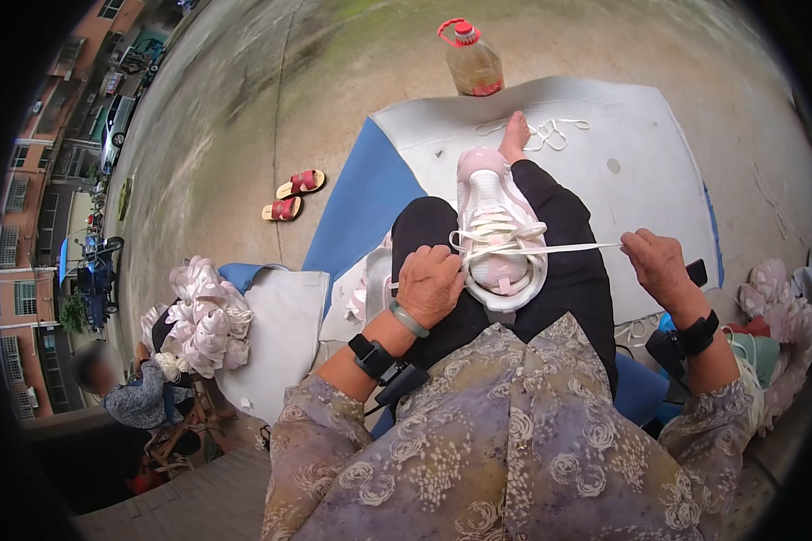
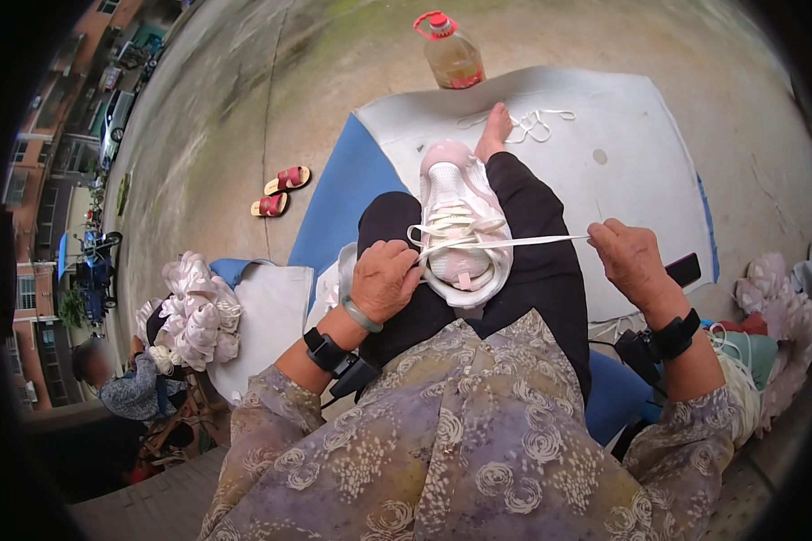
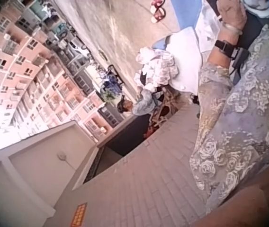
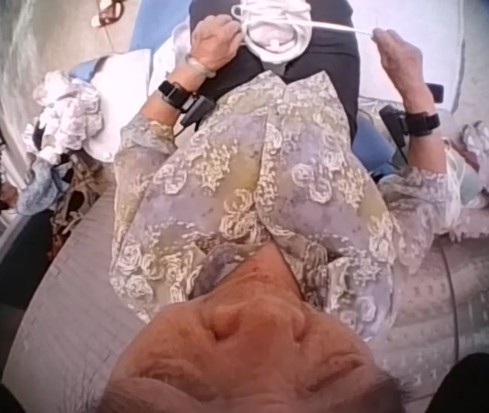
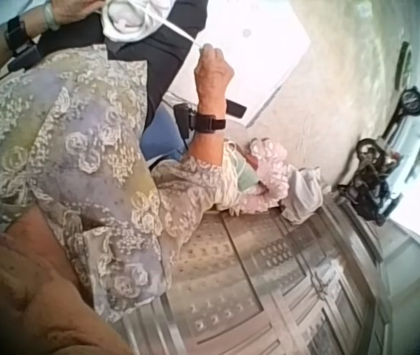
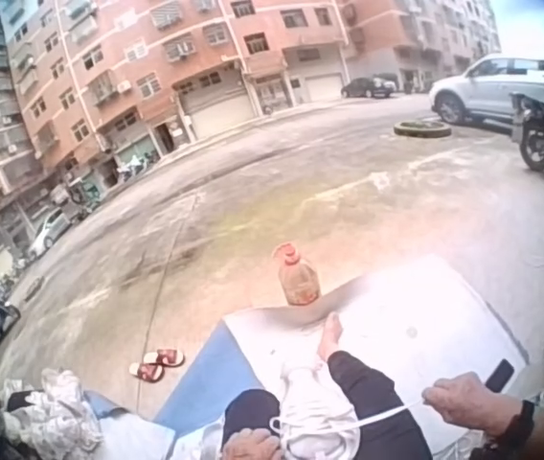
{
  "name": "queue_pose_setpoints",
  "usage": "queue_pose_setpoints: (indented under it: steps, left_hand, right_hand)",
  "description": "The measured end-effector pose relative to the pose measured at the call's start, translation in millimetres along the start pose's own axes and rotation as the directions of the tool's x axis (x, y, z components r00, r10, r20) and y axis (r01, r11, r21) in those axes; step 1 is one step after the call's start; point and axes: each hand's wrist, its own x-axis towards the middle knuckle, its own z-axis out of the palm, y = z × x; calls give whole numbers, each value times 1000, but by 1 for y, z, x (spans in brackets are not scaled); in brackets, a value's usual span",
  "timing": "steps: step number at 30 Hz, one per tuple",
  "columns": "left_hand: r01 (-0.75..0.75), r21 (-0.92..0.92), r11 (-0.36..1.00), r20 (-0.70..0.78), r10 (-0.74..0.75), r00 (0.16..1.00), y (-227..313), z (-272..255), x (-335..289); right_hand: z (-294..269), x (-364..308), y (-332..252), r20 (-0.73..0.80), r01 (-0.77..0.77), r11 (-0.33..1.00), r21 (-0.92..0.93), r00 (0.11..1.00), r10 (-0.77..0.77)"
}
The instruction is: The person is threading laces through the eyelets of a white and pink shoe.
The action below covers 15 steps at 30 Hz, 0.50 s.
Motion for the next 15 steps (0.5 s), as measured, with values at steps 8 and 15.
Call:
queue_pose_setpoints:
  steps: [8,15]
  left_hand:
    - [-11,-4,1000,-11,11,1000,-2,7,-2]
    - [-70,89,994,4,70,998,-9,0,0]
  right_hand:
    - [1,-1,1,-14,0,1000,12,1000,0]
    - [2,-2,3,1,-4,1000,-5,1000,4]
